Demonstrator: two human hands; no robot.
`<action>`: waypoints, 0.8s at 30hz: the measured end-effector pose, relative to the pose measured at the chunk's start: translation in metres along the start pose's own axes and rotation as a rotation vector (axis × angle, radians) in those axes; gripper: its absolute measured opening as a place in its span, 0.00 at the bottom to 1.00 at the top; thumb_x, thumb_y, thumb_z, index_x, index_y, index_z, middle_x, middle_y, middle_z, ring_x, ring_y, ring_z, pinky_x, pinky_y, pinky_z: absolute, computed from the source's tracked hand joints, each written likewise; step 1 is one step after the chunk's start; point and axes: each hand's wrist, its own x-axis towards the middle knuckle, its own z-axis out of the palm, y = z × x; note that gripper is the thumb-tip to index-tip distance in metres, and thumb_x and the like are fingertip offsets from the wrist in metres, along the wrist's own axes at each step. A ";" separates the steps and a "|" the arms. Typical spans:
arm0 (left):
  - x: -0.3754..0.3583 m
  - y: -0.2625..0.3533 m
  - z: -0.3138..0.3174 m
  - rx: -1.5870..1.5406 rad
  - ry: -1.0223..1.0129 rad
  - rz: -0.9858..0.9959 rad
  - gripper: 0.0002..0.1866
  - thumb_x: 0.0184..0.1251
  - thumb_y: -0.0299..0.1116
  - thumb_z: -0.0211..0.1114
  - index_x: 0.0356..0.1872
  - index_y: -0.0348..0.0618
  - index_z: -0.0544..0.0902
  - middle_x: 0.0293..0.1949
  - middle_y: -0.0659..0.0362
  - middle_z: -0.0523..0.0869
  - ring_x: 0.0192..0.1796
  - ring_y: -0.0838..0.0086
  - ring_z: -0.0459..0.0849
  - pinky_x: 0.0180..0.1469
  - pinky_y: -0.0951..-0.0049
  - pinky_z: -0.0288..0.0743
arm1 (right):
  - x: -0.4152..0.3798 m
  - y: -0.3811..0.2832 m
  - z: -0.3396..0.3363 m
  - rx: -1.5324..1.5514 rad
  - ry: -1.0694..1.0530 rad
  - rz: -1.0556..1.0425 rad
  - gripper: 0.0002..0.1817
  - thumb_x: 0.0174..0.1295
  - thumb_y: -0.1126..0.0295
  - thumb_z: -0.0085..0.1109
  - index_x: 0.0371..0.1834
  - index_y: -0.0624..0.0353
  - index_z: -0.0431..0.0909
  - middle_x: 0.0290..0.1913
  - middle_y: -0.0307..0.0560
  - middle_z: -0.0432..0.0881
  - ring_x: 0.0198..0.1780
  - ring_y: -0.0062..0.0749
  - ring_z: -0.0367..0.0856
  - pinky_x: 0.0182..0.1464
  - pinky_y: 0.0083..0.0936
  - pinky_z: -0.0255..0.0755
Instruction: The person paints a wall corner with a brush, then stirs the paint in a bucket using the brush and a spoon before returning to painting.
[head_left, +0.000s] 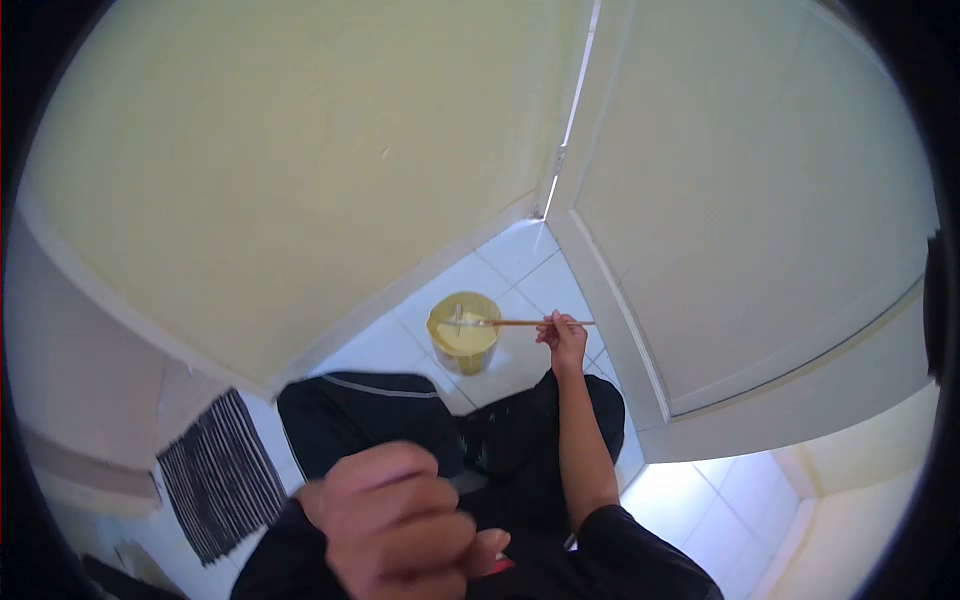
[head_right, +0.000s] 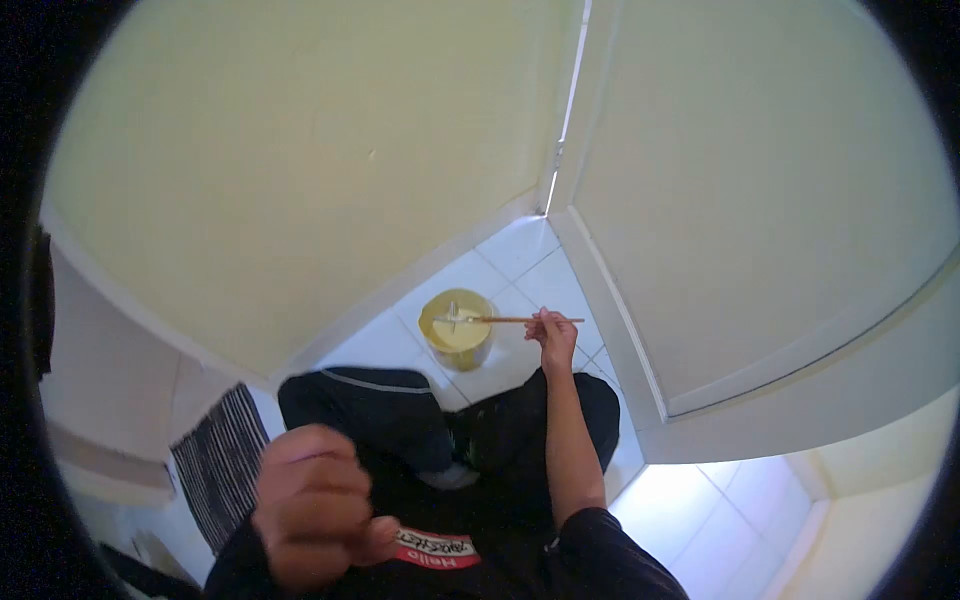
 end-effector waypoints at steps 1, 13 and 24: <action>0.003 0.011 -0.005 0.032 0.032 0.018 0.18 0.47 0.22 0.75 0.20 0.48 0.70 0.25 0.60 0.79 0.21 0.72 0.76 0.22 0.69 0.71 | -0.003 -0.001 0.000 0.027 -0.020 -0.008 0.12 0.73 0.65 0.62 0.36 0.65 0.83 0.28 0.52 0.86 0.25 0.30 0.84 0.30 0.28 0.82; 0.010 0.059 -0.040 -0.048 0.240 -0.380 0.15 0.30 0.21 0.69 0.15 0.43 0.69 0.18 0.60 0.69 0.17 0.68 0.65 0.20 0.71 0.58 | -0.010 -0.003 -0.009 -0.049 0.003 -0.014 0.11 0.73 0.67 0.60 0.35 0.64 0.82 0.27 0.51 0.86 0.23 0.30 0.85 0.26 0.26 0.82; -0.024 0.031 -0.021 -0.177 0.365 0.062 0.10 0.44 0.26 0.70 0.28 0.32 0.81 0.26 0.53 0.78 0.26 0.64 0.80 0.26 0.70 0.74 | -0.012 -0.001 -0.008 -0.071 0.008 -0.011 0.12 0.74 0.66 0.61 0.36 0.64 0.81 0.26 0.50 0.85 0.23 0.30 0.85 0.26 0.25 0.83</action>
